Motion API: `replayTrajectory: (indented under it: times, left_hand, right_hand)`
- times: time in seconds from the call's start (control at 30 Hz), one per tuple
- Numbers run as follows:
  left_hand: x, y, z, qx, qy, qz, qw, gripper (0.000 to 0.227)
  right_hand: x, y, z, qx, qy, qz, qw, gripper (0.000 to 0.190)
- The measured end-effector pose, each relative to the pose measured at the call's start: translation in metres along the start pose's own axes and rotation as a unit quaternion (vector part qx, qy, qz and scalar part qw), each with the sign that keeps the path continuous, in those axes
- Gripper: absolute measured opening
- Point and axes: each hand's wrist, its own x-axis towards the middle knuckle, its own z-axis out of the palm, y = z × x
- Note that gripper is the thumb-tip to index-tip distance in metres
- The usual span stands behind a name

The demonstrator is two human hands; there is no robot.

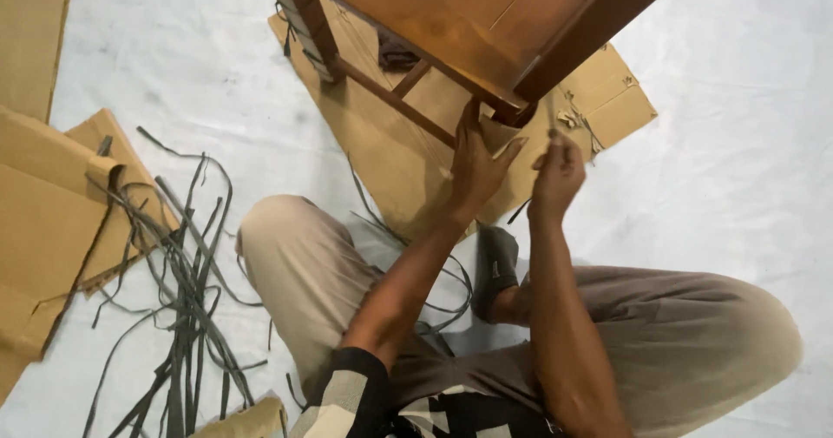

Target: Wrapping cardboard and plastic straps around the legs of a wooden chair for protection.

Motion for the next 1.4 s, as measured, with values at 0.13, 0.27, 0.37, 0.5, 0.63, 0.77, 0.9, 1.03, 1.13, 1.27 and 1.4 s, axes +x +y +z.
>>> replayTrajectory:
  times: [0.13, 0.27, 0.37, 0.5, 0.63, 0.77, 0.9, 1.03, 1.13, 1.27, 1.4]
  left_hand:
    - [0.014, -0.01, 0.013, -0.018, -0.031, -0.028, 0.999, 0.092]
    - [0.019, -0.012, 0.017, -0.047, 0.008, 0.018, 0.999, 0.061]
    - [0.024, 0.0, 0.005, -0.085, -0.012, 0.017, 0.996, 0.051]
    - [0.027, -0.032, 0.009, -0.156, -0.08, -0.01, 0.985, 0.033]
    - [0.027, -0.04, 0.01, -0.157, -0.091, -0.03, 0.983, 0.027]
    - [0.03, -0.039, -0.001, -0.261, -0.115, -0.058, 0.957, 0.038]
    - [0.032, -0.035, -0.018, -0.386, -0.146, -0.09, 0.906, 0.055]
    - [0.035, -0.028, -0.029, -0.465, -0.172, -0.109, 0.862, 0.068]
    - [0.031, -0.023, -0.033, -0.538, -0.193, -0.129, 0.811, 0.081]
    - [0.017, -0.026, -0.034, -0.461, -0.08, -0.113, 0.876, 0.062]
    - [0.016, -0.026, -0.037, -0.216, 0.032, -0.071, 0.973, 0.018]
  right_hand:
    - [-0.003, -0.027, 0.017, 0.002, -0.081, -0.065, 0.995, 0.02]
    - [0.005, -0.038, 0.015, -0.03, -0.175, -0.094, 0.98, 0.022]
    - [0.011, -0.046, 0.01, -0.036, -0.237, -0.071, 0.968, 0.03]
    - [0.027, -0.012, 0.004, -0.041, -0.319, -0.032, 0.946, 0.057]
    - [0.022, -0.074, 0.021, -0.046, -0.327, -0.021, 0.944, 0.048]
    - [0.024, -0.098, 0.027, -0.044, -0.341, 0.003, 0.939, 0.042]
    - [0.019, -0.099, 0.032, -0.037, -0.325, 0.018, 0.945, 0.038]
    - [0.013, -0.091, 0.04, -0.077, -0.29, -0.019, 0.954, 0.033]
    - [0.011, -0.092, 0.042, -0.08, -0.282, -0.033, 0.956, 0.032]
    - [0.007, -0.096, 0.042, -0.089, -0.272, -0.042, 0.957, 0.027]
    - [0.004, -0.104, 0.045, -0.08, -0.268, -0.034, 0.959, 0.028]
